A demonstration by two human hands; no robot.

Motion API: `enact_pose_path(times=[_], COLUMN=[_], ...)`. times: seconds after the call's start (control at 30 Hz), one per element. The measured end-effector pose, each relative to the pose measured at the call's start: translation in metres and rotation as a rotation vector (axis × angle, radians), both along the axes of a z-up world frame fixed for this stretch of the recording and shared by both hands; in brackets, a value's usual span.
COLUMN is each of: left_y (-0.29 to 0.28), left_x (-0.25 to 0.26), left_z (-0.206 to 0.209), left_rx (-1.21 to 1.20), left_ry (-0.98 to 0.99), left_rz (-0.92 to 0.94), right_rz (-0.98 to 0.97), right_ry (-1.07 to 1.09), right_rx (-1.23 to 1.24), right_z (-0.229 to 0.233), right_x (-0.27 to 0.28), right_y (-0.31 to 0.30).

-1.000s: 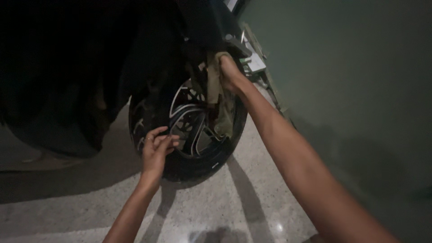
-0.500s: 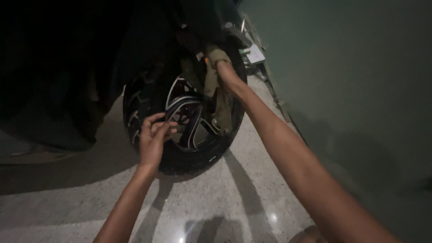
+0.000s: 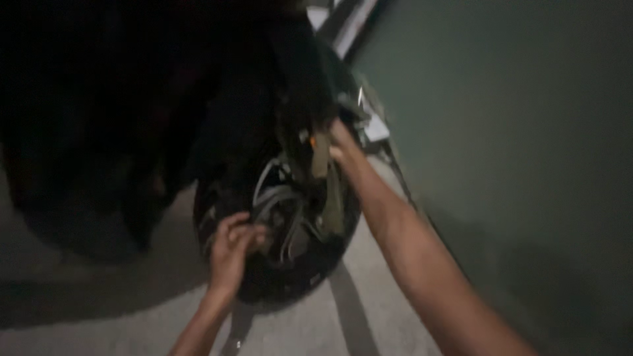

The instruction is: The person sits on the floor and wipes the front wheel and tire of a scooter using a cloth. They then stand up, walk to a bucket, and rinse the cloth in water before wringing it out.

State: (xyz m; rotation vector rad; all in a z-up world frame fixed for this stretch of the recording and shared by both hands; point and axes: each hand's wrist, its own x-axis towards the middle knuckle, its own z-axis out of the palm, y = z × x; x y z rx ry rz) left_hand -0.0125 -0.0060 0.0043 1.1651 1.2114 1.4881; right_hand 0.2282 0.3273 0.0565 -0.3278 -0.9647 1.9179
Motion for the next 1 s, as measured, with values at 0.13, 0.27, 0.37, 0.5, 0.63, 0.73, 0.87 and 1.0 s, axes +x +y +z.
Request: enact_pose_path(times=[0.13,0.27,0.37,0.5,0.63,0.73,0.87,1.0], left_y=[0.016,0.028,0.038,0.033,0.025,0.019,0.014,0.012], left_x=[-0.006,-0.01,-0.011,-0.009,-0.005,-0.001,-0.002,-0.003], left_z=[-0.003,-0.014,-0.021,-0.017,-0.001,0.009,0.015,0.019], left_rx=[-0.21,-0.277,-0.247,-0.242,-0.257,-0.209,-0.192,-0.197], left_ry=[-0.107,-0.193,-0.213,-0.194,-0.142,-0.107,-0.118,-0.134], left_rz=[0.042,0.055,0.046,0.038,0.042,0.031,0.027,0.004], right_rz=[-0.01,-0.142,-0.233,-0.282,-0.327,-0.359,-0.411,-0.49], right_ry=[0.096,-0.132,-0.344,-0.516,-0.625,-0.698,-0.79,-0.782], right_rx=[-0.067,-0.092,-0.081,-0.047,-0.003,0.014,0.06,0.244], right_z=[-0.032,-0.069,-0.079,-0.076,-0.066,-0.063,-0.057,-0.052], right_x=[-0.011,-0.009,-0.002,-0.006,-0.009,-0.008,-0.008,-0.011], right_y=[0.034,0.057,0.075,0.086,0.09,0.09,0.092,0.094])
